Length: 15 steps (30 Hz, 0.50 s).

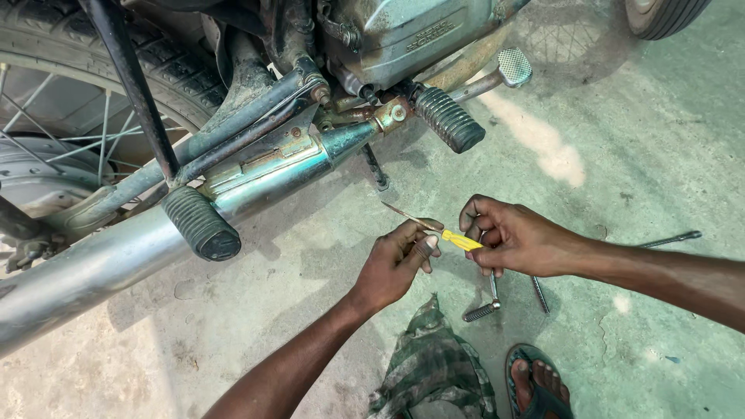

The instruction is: The person works on the lower engine and exhaust area of a motorcycle, using a screwdriver to manipulate small components and wires, wiping parts with a cloth, and handling a small rubber grommet or seal.

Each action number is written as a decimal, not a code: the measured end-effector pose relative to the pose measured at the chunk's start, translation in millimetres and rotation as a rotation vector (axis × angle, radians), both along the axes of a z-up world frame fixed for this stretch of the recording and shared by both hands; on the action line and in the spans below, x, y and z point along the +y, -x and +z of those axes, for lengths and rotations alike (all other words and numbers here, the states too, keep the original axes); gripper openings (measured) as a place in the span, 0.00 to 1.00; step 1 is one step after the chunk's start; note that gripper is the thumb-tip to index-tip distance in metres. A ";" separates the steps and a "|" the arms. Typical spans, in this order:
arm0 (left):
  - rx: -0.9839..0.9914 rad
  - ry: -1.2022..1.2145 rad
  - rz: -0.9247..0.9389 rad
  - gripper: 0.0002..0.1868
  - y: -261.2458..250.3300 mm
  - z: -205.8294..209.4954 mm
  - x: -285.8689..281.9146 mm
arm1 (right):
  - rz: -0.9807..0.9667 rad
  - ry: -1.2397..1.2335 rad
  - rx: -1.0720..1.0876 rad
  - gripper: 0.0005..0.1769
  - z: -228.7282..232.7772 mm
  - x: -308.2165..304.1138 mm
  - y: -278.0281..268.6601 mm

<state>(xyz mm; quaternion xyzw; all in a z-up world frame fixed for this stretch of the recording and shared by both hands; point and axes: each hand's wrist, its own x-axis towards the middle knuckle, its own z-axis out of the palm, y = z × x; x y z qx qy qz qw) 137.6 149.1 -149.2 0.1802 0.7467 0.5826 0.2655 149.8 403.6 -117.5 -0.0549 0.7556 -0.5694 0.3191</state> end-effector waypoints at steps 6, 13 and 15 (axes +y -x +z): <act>-0.069 -0.129 0.291 0.17 62.3 20.6 -0.1 | -0.330 -0.036 0.053 0.15 -5.2 -70.9 17.6; 0.166 0.028 0.462 0.16 141.4 28.9 7.3 | -0.732 0.175 0.329 0.17 -24.6 -127.7 75.6; 0.120 -0.018 0.475 0.16 146.7 25.4 5.5 | -0.776 0.148 0.403 0.18 -30.7 -133.9 78.9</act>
